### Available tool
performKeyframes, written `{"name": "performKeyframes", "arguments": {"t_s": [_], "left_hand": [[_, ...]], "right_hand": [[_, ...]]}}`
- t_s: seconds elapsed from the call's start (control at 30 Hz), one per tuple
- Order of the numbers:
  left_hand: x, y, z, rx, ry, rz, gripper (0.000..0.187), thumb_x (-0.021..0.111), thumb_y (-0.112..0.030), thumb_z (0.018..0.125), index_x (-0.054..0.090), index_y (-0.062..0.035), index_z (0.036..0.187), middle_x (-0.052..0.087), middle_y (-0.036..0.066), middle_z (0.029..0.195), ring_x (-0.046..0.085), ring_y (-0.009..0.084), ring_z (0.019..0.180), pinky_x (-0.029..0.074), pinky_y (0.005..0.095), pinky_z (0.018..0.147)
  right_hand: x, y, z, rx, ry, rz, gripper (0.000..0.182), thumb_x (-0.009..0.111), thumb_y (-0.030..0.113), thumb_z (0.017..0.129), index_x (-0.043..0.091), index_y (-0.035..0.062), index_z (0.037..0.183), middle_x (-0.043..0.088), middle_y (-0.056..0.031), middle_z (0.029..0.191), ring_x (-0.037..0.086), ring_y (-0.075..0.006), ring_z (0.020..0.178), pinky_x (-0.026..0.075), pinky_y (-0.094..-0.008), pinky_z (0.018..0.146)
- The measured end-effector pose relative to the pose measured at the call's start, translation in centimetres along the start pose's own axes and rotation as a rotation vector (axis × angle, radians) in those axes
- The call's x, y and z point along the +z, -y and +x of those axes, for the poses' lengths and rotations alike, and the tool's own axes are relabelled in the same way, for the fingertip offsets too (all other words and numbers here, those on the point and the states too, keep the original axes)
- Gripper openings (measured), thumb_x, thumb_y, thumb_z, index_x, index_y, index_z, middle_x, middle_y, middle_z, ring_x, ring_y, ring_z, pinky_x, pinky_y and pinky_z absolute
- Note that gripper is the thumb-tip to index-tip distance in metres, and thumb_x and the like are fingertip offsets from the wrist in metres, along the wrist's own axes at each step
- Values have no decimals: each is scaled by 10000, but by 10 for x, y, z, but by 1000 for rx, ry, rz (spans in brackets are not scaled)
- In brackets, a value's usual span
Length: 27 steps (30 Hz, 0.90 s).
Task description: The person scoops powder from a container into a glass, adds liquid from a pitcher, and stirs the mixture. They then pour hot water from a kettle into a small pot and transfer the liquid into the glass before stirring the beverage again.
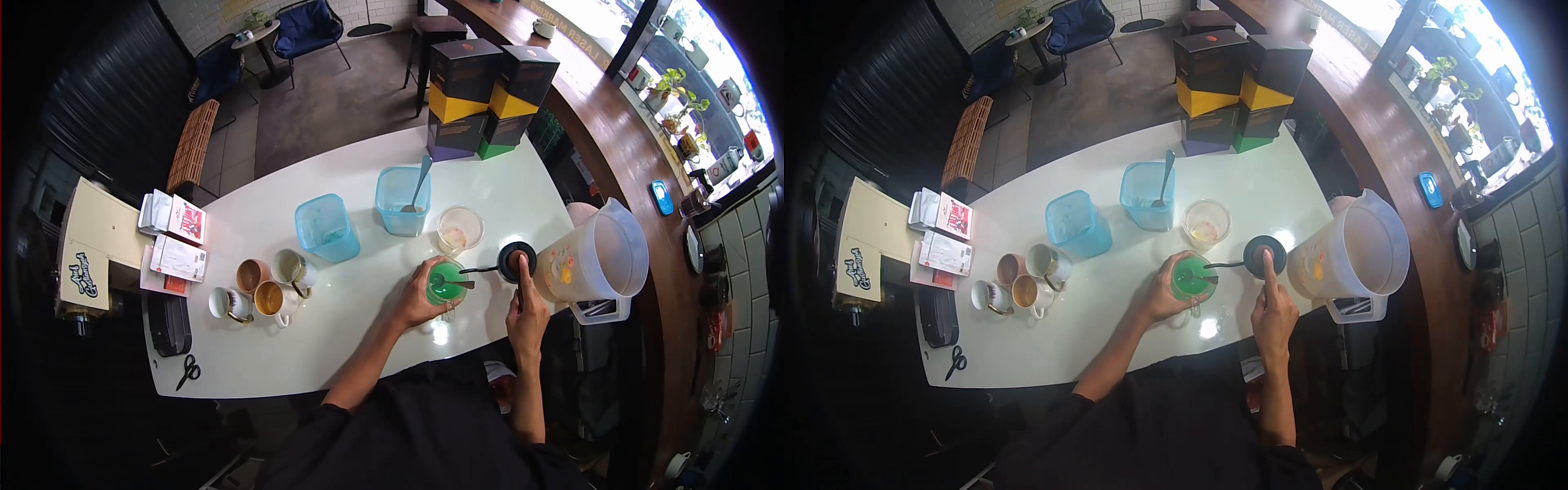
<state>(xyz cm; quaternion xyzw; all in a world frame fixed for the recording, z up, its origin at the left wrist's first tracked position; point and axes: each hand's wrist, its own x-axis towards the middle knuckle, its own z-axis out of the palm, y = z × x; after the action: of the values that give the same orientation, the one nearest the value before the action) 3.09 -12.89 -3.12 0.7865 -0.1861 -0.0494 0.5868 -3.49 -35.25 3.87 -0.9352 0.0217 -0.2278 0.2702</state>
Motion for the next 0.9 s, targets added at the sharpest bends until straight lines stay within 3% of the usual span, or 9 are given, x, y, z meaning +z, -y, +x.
{"name": "performKeyframes", "arguments": {"t_s": [0.03, 0.1, 0.23, 0.3, 0.37, 0.4, 0.43, 0.5, 0.9], "left_hand": [[-1, -1, 0, 1, 1, 3, 849, 890, -289, 678, 453, -31, 1359, 549, 173, 1330, 541, 352, 1244, 441, 434, 1060], [-2, -3, 1, 63, -12, 96, 884, 910, -236, 684, 426, -31, 1395, 599, 127, 1287, 587, 237, 1207, 468, 373, 1047], [-3, 1, 1, 85, -2, 105, 889, 912, -231, 677, 427, -34, 1396, 591, 128, 1301, 590, 243, 1208, 482, 369, 1030], [-4, 0, 0, 69, 11, 114, 906, 912, -263, 673, 424, -43, 1404, 576, 132, 1334, 565, 264, 1255, 419, 416, 1105], [-4, 0, 1, 88, 10, 161, 916, 909, -290, 673, 422, -49, 1411, 567, 127, 1352, 545, 273, 1281, 346, 454, 1150], [-5, 1, 0, 109, 10, 209, 926, 906, -317, 674, 419, -55, 1417, 558, 122, 1370, 525, 282, 1307, 274, 492, 1195], [-4, 2, 0, 109, 10, 209, 926, 906, -317, 674, 419, -55, 1417, 558, 122, 1370, 525, 282, 1307, 274, 492, 1195], [-3, 5, 0, 68, 31, 164, 945, 897, -365, 676, 414, -66, 1430, 548, 108, 1389, 494, 280, 1340, 116, 556, 1227], [-4, 4, 0, 63, 36, 198, 934, 874, -428, 679, 424, -82, 1420, 530, 133, 1399, 462, 314, 1358, 81, 595, 1209]], "right_hand": [[0, 0, 1, 4, 2, -22, 858, 583, -127, 805, 369, 246, 1548, 591, -140, 713, 611, -298, 623, 470, -439, 597], [1, 1, 2, 9, 4, -43, 853, 580, -126, 805, 379, 249, 1544, 588, -136, 709, 605, -291, 615, 470, -435, 591], [1, 1, 5, -21, -6, -69, 849, 582, -125, 800, 395, 254, 1537, 582, -137, 702, 595, -283, 604, 465, -433, 583], [-1, 1, 5, -25, -3, -59, 849, 582, -124, 801, 395, 256, 1537, 581, -138, 701, 594, -282, 604, 463, -433, 582], [-6, 3, 6, 57, 92, -40, 881, 549, -181, 754, 405, 214, 1529, 677, -174, 1204, 696, -374, 897, 527, -438, 760], [-8, 3, 6, 57, 93, -40, 881, 549, -181, 754, 405, 214, 1529, 677, -174, 1204, 696, -374, 897, 527, -438, 760], [-9, 2, 7, 65, 101, -37, 883, 552, -183, 753, 405, 213, 1529, 677, -175, 1203, 695, -375, 900, 527, -440, 763], [-12, 2, 7, 76, 107, -36, 885, 554, -185, 752, 404, 213, 1529, 677, -177, 1203, 694, -376, 904, 527, -442, 766], [-21, 4, 7, 62, 105, -65, 857, 545, -179, 774, 397, 197, 1530, 665, -176, 1229, 684, -376, 990, 527, -451, 818]]}}
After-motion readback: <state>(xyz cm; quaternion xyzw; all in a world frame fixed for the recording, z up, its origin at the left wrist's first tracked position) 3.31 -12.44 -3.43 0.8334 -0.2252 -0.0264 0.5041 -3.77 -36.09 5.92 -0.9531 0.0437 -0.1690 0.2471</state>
